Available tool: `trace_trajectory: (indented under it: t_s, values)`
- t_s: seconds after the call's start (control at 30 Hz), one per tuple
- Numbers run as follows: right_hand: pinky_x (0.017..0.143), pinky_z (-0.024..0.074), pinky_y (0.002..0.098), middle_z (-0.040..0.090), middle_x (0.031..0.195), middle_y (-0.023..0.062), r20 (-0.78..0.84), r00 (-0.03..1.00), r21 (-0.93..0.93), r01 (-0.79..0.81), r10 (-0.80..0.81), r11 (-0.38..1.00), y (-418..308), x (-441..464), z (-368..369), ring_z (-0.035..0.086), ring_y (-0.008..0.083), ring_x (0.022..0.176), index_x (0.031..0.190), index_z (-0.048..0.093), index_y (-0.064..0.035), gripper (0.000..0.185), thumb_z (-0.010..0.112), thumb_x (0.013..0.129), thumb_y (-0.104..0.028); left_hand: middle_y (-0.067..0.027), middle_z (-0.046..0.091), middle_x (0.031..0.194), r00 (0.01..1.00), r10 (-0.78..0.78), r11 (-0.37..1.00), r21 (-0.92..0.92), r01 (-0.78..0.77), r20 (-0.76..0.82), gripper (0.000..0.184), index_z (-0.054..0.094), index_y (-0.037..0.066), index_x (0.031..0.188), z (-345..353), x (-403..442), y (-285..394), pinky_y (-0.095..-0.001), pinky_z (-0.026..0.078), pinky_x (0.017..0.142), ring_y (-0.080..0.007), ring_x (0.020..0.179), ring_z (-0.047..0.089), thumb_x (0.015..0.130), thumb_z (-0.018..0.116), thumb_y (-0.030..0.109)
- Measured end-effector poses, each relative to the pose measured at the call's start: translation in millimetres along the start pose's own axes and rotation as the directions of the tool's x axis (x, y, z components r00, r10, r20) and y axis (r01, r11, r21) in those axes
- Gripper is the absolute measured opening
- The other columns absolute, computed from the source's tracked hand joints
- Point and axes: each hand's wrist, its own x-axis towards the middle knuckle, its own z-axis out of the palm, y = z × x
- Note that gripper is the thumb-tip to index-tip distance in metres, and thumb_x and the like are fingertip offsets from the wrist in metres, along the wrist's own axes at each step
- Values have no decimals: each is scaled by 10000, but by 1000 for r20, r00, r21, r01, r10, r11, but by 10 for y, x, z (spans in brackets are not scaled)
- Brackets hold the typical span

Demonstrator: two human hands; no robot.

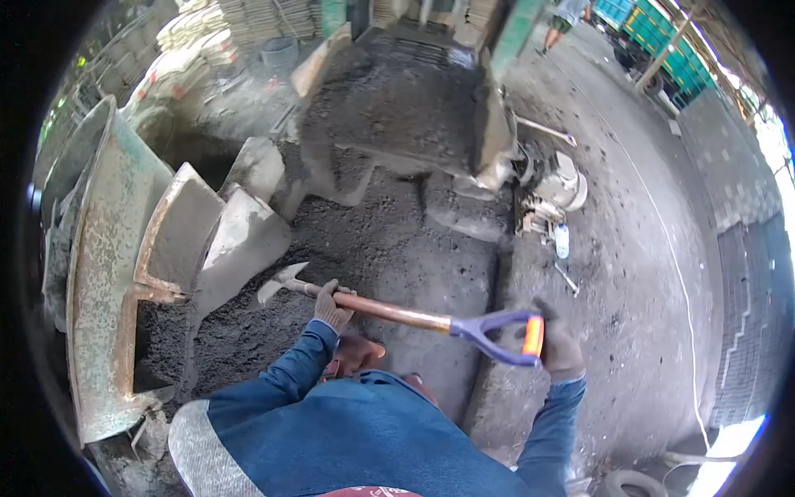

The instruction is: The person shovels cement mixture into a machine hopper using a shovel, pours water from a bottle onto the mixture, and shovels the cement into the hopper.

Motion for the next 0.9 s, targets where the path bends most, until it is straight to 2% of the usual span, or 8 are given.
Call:
trace_trajectory:
  t_s: [0.1, 0.17, 0.23, 0.33, 0.67, 0.77, 0.83, 0.9]
  values:
    - [559, 581, 394, 659, 1025, 174, -235, 968, -434, -188, 91, 881, 674, -814, -599, 700, 255, 833, 1512, 322, 19, 818, 703, 810, -161, -81, 557, 742, 1000, -11, 959, 282, 5, 19, 165, 528, 75, 807, -109, -457, -499, -455, 550, 726, -273, 669, 586, 898, 643, 151]
    - [551, 578, 386, 675, 920, 155, -537, 832, -232, -308, 143, 923, 897, -1406, -549, 695, 236, 737, 1373, 502, 51, 644, 685, 779, -116, -88, 556, 741, 994, -33, 937, 350, -4, 102, 142, 533, 70, 838, -115, -611, -791, -490, 548, 741, -278, 674, 590, 879, 657, 125]
    - [548, 561, 392, 662, 773, 119, -519, 780, 74, -365, 348, 928, 1978, -1914, -1369, 673, 227, 662, 1062, 668, 46, 331, 670, 774, -118, -92, 556, 743, 980, -74, 884, 468, -22, 185, 154, 523, 77, 874, 107, -1059, -1101, -523, 540, 749, -278, 679, 589, 878, 664, 137]
    - [519, 523, 346, 665, 708, 79, -708, 692, -5, -202, 139, 979, 2812, -2588, -1350, 636, 203, 592, 845, 689, -29, 155, 648, 774, -160, -66, 563, 764, 880, -215, 846, 531, -50, 424, 171, 516, 101, 886, 595, -1555, -1406, -503, 525, 718, -272, 683, 592, 872, 683, 135]
    - [569, 536, 392, 651, 691, 92, -716, 648, 391, 66, 258, 918, 2188, -2522, 315, 636, 245, 589, 836, 680, -24, 168, 626, 771, -169, -23, 520, 655, 879, -361, 715, 698, 47, 311, 236, 510, 124, 771, 2090, -1016, -1406, -468, 502, 585, -223, 541, 546, 864, 716, 194]
    - [584, 539, 406, 646, 686, 96, -642, 728, 551, 220, 241, 805, 1929, -2040, 811, 636, 258, 589, 833, 677, -22, 173, 619, 770, -172, -36, 506, 656, 878, -385, 681, 730, 61, 286, 221, 499, 120, 743, 2588, -654, -1068, -475, 508, 585, -227, 533, 535, 868, 673, 177]
    - [594, 542, 416, 644, 683, 99, -462, 882, 724, 314, 94, 614, 1855, -1657, 1086, 636, 267, 588, 831, 675, -21, 176, 614, 770, -174, -42, 508, 663, 879, -381, 646, 763, 30, 287, 202, 500, 117, 749, 2899, -477, -904, -478, 510, 589, -230, 539, 538, 875, 649, 172]
    - [587, 544, 416, 655, 690, 112, -565, 808, 647, 307, 168, 697, 1640, -1194, 1485, 624, 285, 575, 842, 674, -13, 222, 608, 751, -205, -48, 500, 644, 880, -362, 616, 787, -22, 308, 185, 505, 103, 758, 3293, -171, -723, -479, 512, 592, -234, 548, 538, 873, 631, 172]
